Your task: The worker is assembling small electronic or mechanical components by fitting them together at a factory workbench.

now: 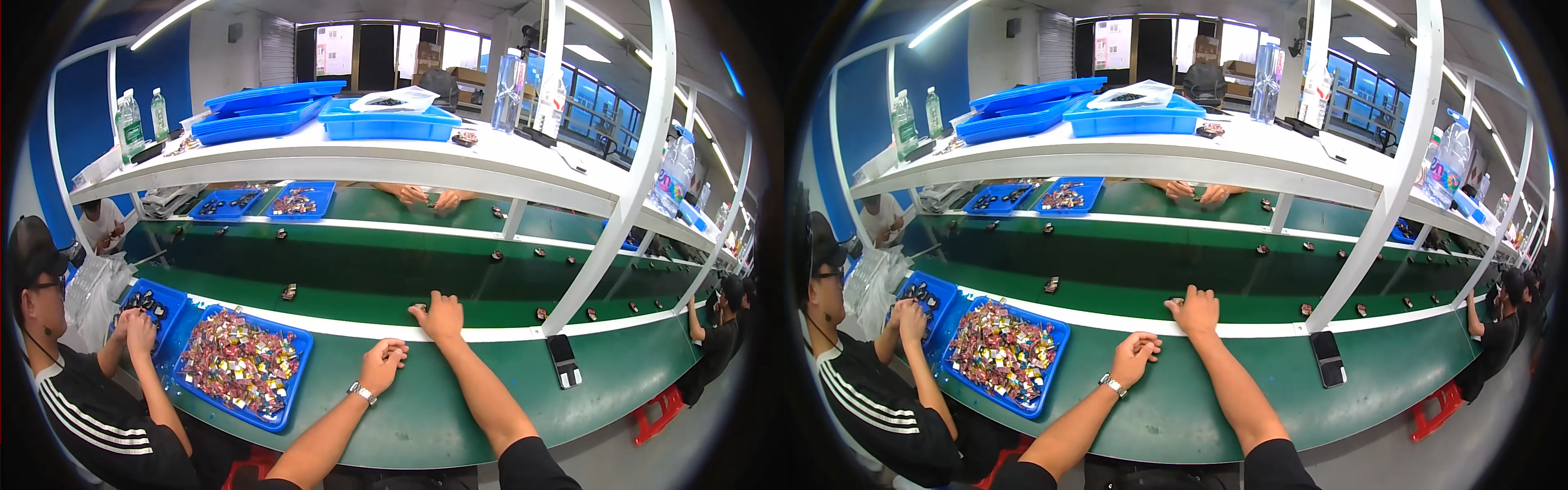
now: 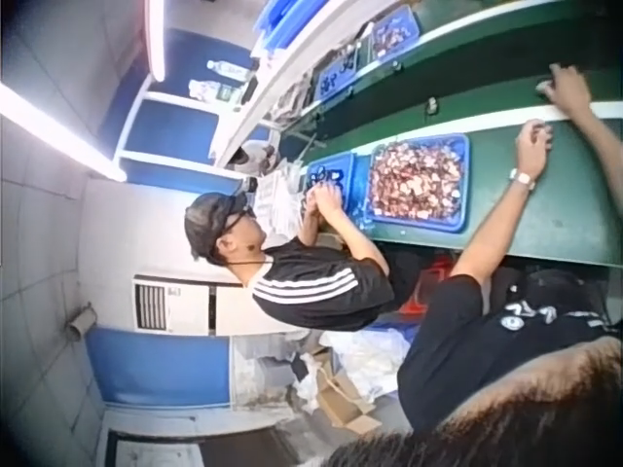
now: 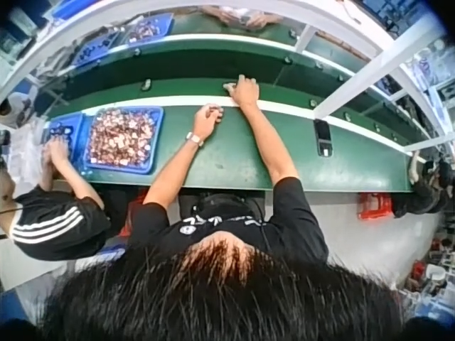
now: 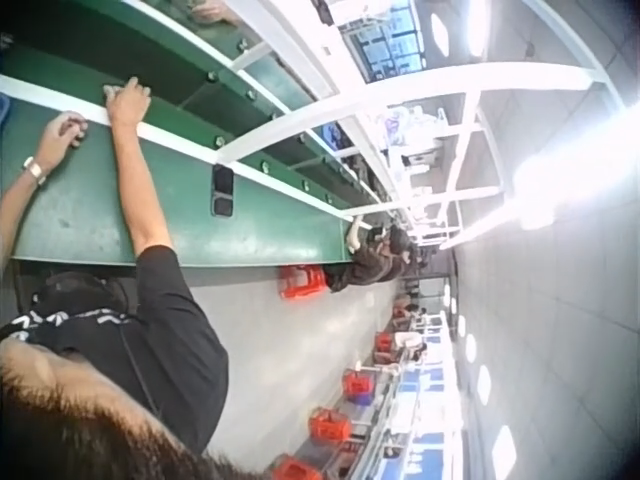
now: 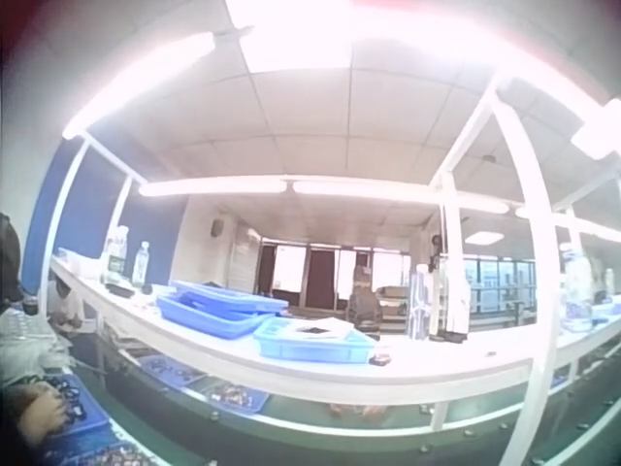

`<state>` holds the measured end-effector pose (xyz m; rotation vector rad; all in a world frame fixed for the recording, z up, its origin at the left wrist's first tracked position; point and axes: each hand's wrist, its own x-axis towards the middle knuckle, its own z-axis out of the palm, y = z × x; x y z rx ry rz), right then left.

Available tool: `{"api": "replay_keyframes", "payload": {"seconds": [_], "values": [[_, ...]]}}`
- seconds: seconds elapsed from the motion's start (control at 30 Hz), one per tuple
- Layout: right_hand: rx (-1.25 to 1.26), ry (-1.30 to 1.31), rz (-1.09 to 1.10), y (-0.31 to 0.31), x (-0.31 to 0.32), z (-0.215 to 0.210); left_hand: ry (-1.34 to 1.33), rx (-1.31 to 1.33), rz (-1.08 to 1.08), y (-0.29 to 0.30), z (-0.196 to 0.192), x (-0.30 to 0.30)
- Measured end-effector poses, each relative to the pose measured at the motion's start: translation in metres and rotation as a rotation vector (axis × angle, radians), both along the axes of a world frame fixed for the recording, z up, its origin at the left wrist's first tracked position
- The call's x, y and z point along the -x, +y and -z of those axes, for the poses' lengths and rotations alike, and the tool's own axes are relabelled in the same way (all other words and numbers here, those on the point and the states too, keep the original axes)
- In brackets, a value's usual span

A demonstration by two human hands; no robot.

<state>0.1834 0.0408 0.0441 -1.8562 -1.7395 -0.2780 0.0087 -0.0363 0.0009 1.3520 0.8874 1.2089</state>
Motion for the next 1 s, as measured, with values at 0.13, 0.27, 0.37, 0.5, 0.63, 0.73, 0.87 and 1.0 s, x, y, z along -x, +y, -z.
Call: {"api": "replay_keyframes", "payload": {"seconds": [0.13,0.27,0.37,0.5,0.63,0.73,0.87,1.0], "values": [[0.109,0.037,0.047,0.012,-0.008,0.017,-0.028,0.021,0.03,0.007,-0.007,-0.012],[-0.063,0.328,-0.191,-0.016,-0.018,0.014,-0.14,0.076,0.01,0.01,0.002,-0.011],[0.017,0.434,-0.534,-0.06,-0.018,0.007,-0.195,0.155,0.0,0.016,0.012,0.001],[0.192,0.366,-0.722,-0.112,-0.018,-0.005,-0.228,0.366,0.334,0.014,-0.004,0.015],[0.2,0.36,-0.761,-0.131,-0.025,-0.014,-0.062,0.314,0.439,0.013,-0.008,0.01],[0.109,0.36,-0.777,-0.126,-0.026,0.0,-0.072,0.31,0.411,0.011,-0.009,0.007],[0.034,0.399,-0.834,-0.124,-0.026,0.002,-0.111,0.326,0.359,0.002,-0.019,0.005],[-0.002,0.397,-0.851,-0.123,-0.032,0.003,-0.121,0.315,0.357,0.006,-0.019,0.003]]}}
